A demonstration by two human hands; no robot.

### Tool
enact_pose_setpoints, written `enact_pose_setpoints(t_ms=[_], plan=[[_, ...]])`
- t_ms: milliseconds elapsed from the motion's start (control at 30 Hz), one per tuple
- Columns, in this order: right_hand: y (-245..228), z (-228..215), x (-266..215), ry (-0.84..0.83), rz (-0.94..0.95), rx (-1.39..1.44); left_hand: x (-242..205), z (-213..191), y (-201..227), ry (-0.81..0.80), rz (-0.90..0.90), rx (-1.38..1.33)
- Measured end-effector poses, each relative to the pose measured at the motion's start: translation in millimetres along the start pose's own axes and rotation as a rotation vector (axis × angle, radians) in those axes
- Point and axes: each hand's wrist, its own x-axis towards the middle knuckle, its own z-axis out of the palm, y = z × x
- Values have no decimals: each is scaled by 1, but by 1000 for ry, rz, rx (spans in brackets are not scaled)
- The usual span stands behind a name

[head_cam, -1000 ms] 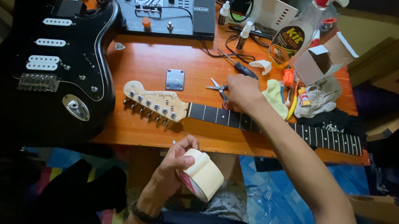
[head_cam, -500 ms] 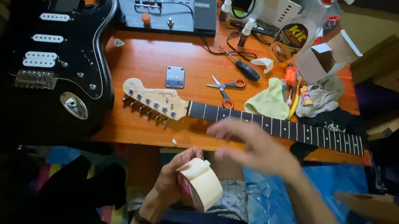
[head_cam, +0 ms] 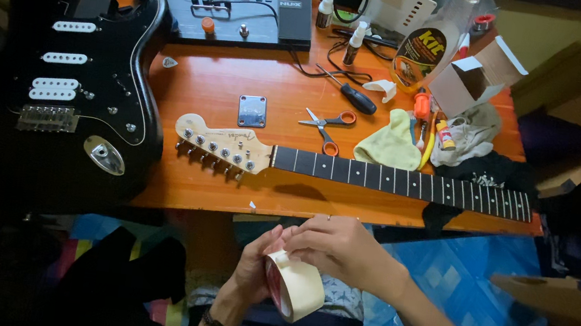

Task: The person applies masking tape to the upper fretboard of a detached guitar neck. They repeatedly tear off strips of tape, place them across the fretboard, and smooth them down, covering the area from the headstock toward the body.

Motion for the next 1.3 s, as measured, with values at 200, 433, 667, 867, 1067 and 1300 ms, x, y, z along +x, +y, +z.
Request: enact_pose_setpoints(t_ms=[200,433,667,867,1067,1300], plan=[[7,9,-5,29,-112,-195,0,-12,-6,23,-23,24],[0,2,-1,-121,62,42,0,-25,-10,101,-110,1],[3,8,-1,-212,125,8,5,-36,-10,200,-149,94],[2,19,6,-109,179,-40,11,-35,-6,210,-133,11],[0,22,17,28,138,-58,17,-22,1,305,334,285],[2,11,34,169,136,-68,-27,34,17,568,1001,1242]])
